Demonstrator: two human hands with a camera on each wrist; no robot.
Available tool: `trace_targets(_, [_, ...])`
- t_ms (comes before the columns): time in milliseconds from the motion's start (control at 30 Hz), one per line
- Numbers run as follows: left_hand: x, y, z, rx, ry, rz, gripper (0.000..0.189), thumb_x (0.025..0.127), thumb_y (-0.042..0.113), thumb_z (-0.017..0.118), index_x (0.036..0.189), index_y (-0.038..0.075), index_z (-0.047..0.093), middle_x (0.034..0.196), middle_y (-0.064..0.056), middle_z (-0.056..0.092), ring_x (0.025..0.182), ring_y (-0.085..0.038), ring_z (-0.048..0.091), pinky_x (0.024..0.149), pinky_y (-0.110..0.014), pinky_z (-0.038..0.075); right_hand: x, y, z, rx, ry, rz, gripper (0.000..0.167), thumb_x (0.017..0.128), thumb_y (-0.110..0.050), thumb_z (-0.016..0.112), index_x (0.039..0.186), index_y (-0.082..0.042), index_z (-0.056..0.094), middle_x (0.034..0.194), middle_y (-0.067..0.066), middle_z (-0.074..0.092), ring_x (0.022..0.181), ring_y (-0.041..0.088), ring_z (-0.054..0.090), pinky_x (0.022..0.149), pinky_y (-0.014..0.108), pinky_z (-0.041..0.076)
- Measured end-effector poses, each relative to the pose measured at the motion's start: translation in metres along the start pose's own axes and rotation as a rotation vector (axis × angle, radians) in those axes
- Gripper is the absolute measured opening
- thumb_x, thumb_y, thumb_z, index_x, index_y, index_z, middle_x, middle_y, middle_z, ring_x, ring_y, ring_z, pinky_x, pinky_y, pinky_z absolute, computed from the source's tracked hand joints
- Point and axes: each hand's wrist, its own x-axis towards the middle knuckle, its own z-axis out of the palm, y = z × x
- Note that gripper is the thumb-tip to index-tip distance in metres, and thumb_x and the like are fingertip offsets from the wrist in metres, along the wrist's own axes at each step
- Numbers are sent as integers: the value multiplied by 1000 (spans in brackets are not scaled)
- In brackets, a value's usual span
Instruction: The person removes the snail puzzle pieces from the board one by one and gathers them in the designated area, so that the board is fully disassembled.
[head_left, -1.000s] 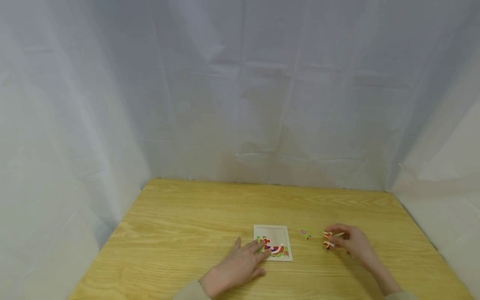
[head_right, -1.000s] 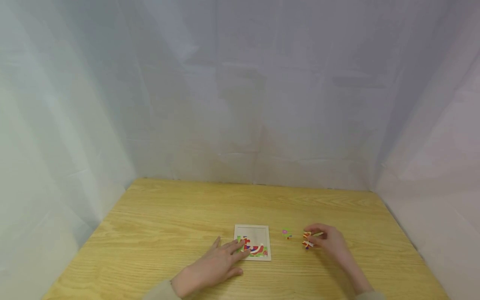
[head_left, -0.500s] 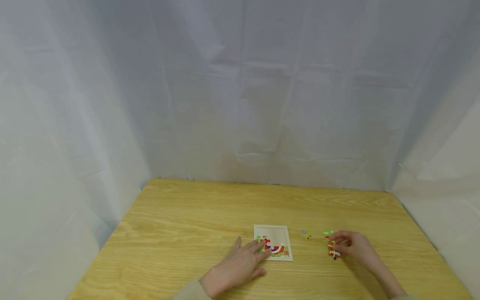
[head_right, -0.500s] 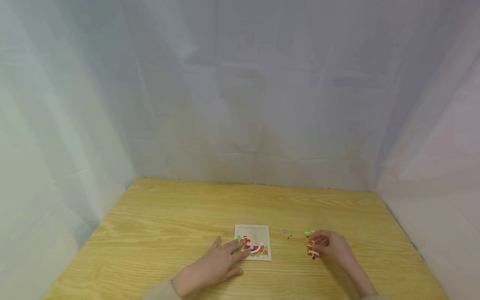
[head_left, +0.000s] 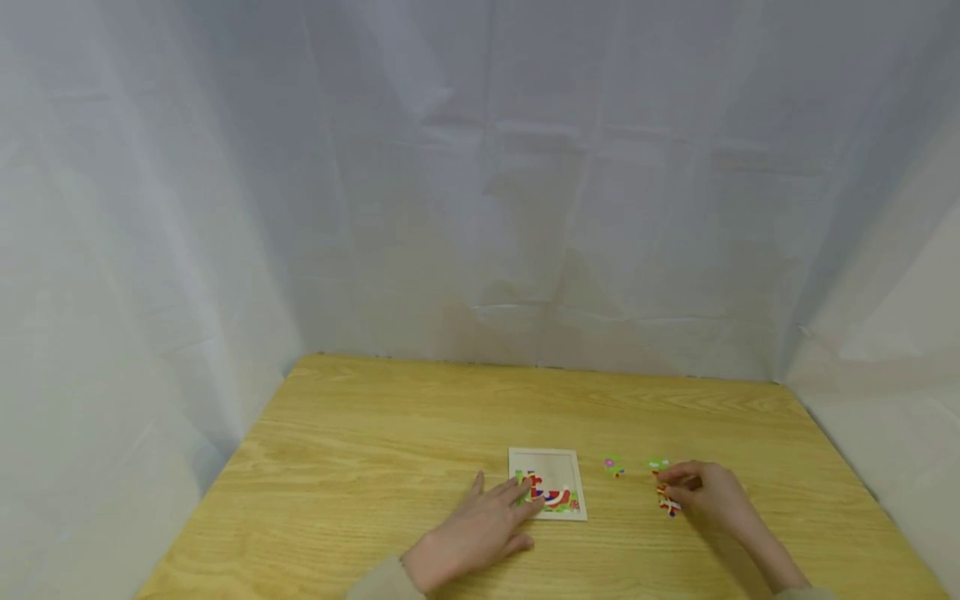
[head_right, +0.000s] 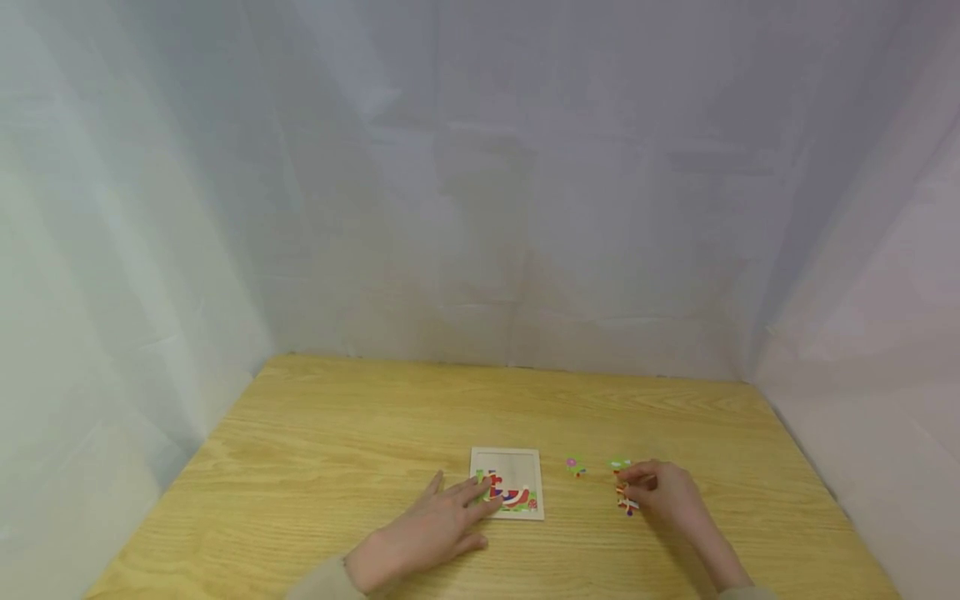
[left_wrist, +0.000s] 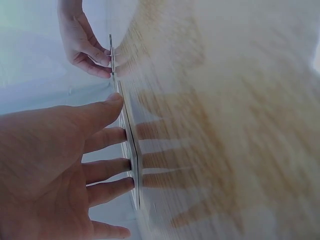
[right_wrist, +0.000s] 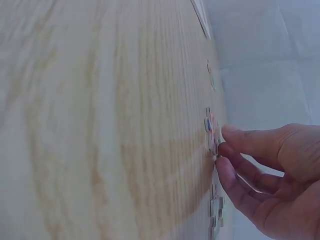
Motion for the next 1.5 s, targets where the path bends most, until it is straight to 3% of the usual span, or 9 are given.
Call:
trace_targets(267, [0,0,-1,-2,-7,-3,58,98,50,59,150,27,50,158,-3,42,143,-23,45,110,-66,37,0,-9,-6,58,76,-27,18,98,-15,67,109,-3,74,94,9,74,68,11,66,49,25,51])
trace_targets(433, [1,-1,0,-9,-9,-3,57,99,50,57,150,28,50,158,-3,43,142,-23,45,110,-66,37,3,-15,-7,78,91,-25,22,101,-20,64,114,-6,74,105,12,74,80,16,71,58,25,55])
trace_targets(567, [1,-2,1,-17,9,1,55,99,51,56,148,27,53,157,-3,45,141,-24,46,109,-66,38,6,-22,-4,87,105,-37,23,101,-24,64,116,-9,74,110,12,74,86,22,72,53,28,55])
trace_targets(667, [2,-2,2,-22,22,2,55,99,51,57,147,26,55,156,-4,46,140,-25,47,108,-66,39,9,-29,1,90,117,-69,22,101,-23,64,115,-10,74,110,12,75,87,22,72,55,28,56])
trace_targets(767, [2,-2,1,-21,28,0,55,98,51,58,147,26,55,156,-3,47,140,-25,48,108,-66,39,13,-36,5,103,107,-102,23,101,-22,63,117,-8,73,112,12,74,88,22,71,65,26,58])
trace_targets(1000, [3,-1,-1,-5,41,5,54,98,50,59,147,26,55,153,-3,50,137,-24,51,108,-65,40,24,-52,17,182,66,-114,27,102,-23,62,121,-6,72,114,12,73,91,25,72,69,33,61])
trace_targets(1200, [3,0,-2,-14,55,1,50,99,48,59,143,26,59,149,-4,54,134,-24,53,109,-64,41,36,-62,30,178,67,-130,25,102,-23,63,120,-8,73,111,9,75,90,21,72,71,27,59])
trace_targets(1500, [8,-1,-2,-9,60,-10,46,99,50,58,138,27,62,146,-1,56,131,-24,55,109,-63,40,50,-79,50,277,28,-131,24,102,-16,61,118,-1,72,108,16,75,88,26,74,71,33,62])
